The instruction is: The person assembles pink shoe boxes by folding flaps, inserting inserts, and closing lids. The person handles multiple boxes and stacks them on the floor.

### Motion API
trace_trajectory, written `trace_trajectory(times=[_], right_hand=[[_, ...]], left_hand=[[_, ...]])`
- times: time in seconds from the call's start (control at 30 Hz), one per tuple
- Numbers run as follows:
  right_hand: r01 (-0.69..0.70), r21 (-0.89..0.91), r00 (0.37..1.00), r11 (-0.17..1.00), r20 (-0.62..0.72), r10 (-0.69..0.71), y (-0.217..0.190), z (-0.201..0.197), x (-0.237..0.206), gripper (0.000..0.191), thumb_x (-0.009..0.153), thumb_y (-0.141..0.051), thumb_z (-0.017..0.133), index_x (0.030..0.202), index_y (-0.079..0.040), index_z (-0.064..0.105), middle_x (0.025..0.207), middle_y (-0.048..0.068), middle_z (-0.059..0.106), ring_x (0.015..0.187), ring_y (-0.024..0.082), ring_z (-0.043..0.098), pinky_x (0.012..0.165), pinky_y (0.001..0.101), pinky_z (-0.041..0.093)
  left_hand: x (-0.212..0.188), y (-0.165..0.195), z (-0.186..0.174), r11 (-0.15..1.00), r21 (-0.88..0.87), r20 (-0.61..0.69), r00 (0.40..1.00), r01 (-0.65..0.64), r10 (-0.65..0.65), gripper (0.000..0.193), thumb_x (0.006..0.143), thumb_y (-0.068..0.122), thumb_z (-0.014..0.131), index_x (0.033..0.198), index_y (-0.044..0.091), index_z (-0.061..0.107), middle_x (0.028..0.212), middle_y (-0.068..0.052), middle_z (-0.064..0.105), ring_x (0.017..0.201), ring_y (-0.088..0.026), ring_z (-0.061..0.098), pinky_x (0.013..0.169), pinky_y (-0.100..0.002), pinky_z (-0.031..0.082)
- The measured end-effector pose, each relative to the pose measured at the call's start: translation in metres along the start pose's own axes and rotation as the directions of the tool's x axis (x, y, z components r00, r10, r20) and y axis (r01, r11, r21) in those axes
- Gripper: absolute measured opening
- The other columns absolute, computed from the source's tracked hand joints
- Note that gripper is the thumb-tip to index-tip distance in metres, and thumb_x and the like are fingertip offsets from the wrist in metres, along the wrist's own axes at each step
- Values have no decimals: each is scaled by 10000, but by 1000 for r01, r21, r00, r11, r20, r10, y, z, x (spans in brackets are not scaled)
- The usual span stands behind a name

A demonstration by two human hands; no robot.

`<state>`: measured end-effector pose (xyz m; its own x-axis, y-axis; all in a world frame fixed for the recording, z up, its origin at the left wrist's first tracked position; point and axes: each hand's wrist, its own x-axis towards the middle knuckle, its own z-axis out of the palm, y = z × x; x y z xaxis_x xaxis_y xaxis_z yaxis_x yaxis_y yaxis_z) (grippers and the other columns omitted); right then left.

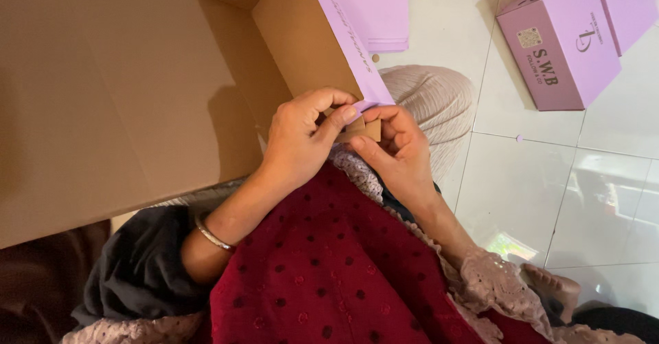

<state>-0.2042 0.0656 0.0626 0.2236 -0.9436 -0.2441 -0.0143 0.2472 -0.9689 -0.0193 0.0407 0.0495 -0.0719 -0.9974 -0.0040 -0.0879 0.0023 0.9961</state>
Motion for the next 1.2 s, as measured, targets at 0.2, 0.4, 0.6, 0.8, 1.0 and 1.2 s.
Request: trace_trajectory(times=[0.2,0.4,0.6,0.8,1.0,1.2], right_hand=[[128,-38,988,991,96,-124,2,-4,-1,382,985,72,657,1311,-21,480,1256,94,644,1180,166,653,1019,323,573],[271,-587,944,763,8,-329,2,-7,0,295,957,53,734,1230,4,633,1090,100,762,1032,153,755,906,277,610],[324,-584,918,744,3,-397,-4,-9,6,274,916,26,773,1173,-2,682,1022,87,764,921,130,748,837,261,605],[383,-640,886,666,50,-461,-8,-7,9,253,901,-1,813,1129,-26,705,1014,86,763,905,150,763,813,269,621],[413,-706,865,576,104,-492,-15,-8,9,244,915,30,795,1128,-54,711,1025,98,770,909,173,780,772,273,614],[424,-744,876,516,190,-444,-21,-16,17,251,878,64,754,1088,-75,740,847,64,741,707,161,733,628,269,559]], left_hand=[[3,7,-6,992,-31,50,992,121,-119,174,961,255,708,1007,94,755,764,-1,737,639,-76,636,584,-249,506],[6,13,-10,984,-57,107,981,170,-163,183,969,261,699,998,87,748,766,-11,750,648,-78,634,594,-254,509],[7,17,-11,998,38,52,997,46,-48,165,974,231,687,1007,80,747,824,-45,767,703,-114,735,641,-274,552],[7,18,-17,997,60,102,994,38,-44,177,975,235,680,1007,77,753,816,-53,752,677,-121,700,623,-275,529],[5,18,-21,990,-20,172,976,138,-133,205,991,260,658,1036,91,765,782,-33,753,685,-95,666,632,-262,528],[6,15,-21,999,2,138,990,-32,31,180,1002,221,653,1069,83,748,883,-33,770,768,-84,731,681,-252,559]])
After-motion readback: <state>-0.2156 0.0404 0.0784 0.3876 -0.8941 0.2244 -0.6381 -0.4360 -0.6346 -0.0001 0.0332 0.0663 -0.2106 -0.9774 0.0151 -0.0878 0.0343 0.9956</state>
